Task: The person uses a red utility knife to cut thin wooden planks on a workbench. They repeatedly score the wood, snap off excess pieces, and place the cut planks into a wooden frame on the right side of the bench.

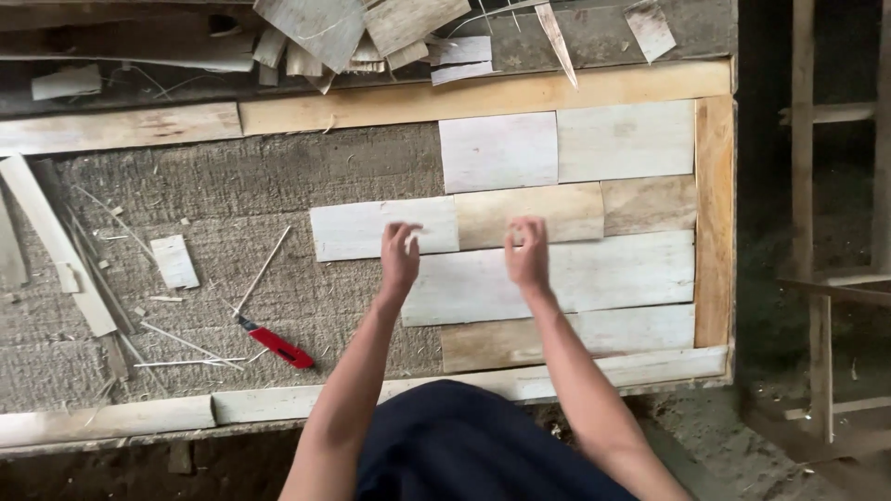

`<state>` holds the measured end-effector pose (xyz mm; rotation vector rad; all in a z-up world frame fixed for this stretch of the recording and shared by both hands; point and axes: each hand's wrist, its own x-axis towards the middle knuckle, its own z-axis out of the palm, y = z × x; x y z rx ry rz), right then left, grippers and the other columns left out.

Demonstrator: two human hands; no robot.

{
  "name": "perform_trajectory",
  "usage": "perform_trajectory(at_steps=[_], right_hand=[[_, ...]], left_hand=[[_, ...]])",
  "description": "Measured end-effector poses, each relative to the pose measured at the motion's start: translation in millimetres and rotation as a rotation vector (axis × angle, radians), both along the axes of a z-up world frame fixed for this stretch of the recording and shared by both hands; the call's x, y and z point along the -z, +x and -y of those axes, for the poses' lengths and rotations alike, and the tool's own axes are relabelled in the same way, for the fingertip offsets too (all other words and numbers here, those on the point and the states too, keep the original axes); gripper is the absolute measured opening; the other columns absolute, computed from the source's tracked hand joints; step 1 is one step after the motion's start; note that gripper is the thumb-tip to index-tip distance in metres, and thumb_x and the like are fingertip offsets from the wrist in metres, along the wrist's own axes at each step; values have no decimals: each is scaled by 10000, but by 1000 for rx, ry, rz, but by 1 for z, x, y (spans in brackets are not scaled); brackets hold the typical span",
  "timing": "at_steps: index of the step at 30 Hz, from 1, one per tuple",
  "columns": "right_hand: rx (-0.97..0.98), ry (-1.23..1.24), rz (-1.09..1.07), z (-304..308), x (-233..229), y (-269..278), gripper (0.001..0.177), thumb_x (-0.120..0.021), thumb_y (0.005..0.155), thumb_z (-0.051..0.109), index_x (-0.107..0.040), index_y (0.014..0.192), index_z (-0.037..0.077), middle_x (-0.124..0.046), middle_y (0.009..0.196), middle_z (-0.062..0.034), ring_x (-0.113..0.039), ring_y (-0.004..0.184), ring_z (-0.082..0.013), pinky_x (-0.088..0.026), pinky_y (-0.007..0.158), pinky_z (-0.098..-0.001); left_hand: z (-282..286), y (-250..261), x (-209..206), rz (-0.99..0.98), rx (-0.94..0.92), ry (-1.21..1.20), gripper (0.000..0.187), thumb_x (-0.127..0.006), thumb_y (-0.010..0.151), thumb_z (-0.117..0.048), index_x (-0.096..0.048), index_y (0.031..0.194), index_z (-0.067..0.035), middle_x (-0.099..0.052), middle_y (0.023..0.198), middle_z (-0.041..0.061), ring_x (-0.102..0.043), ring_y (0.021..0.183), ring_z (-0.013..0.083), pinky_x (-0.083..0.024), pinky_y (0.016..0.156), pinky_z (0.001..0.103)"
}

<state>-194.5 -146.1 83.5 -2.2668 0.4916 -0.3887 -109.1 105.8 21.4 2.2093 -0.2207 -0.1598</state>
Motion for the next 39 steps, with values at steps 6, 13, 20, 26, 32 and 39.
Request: perform_trajectory(at_steps=[6,13,20,26,32,39], right_hand=[[-172,47,-94,-79,3,-62,230,-684,801,-19,-665,979,125,-577,1010,-64,-640,984,-308,-570,810,-365],[-308,108,-156,-127,-1,-108,144,-671,850,33,-682,956,130,-599,992,-35,-669,979,-264,-567,874,-374],[-380,113,-216,-142,10,-127,115,-657,852,45,-694,932,120,-631,922,-68,-709,898,-288,-600,823,-362],[-415,112,-290,-162,1,-146,70,-669,856,101,-702,912,126,-653,891,-92,-715,885,-327,-604,805,-415],[-419,146,-379,-165,-20,-158,82,-650,876,129,-707,932,117,-684,921,-134,-716,943,-378,-598,848,-452],[-410,118,-457,-163,-25,-156,136,-658,890,207,-721,980,126,-696,974,-137,-706,1006,-374,-587,889,-456]], left_hand=[[-78,-82,-5,-8,-68,21,295,-677,850,30,-742,1055,-172,-619,1025,68,-660,993,305,-564,867,404],[-187,-144,-5,-39,-247,119,344,-685,837,-10,-678,1142,-170,-587,1152,106,-654,1040,317,-557,902,441],[-263,-188,27,98,-491,340,351,-757,797,-81,-663,1125,-165,-542,1172,124,-604,1092,381,-494,977,468],[-291,-194,22,73,-654,283,529,-905,745,-215,-566,1126,-73,-546,1083,191,-585,1070,430,-466,976,483],[-288,-182,-3,-115,-709,71,738,-987,674,-248,-508,1186,-18,-593,1043,206,-654,1003,404,-547,911,447],[-287,-170,18,-268,-680,188,755,-967,666,-271,-502,1211,-32,-536,1214,199,-636,1122,437,-516,1031,522]])
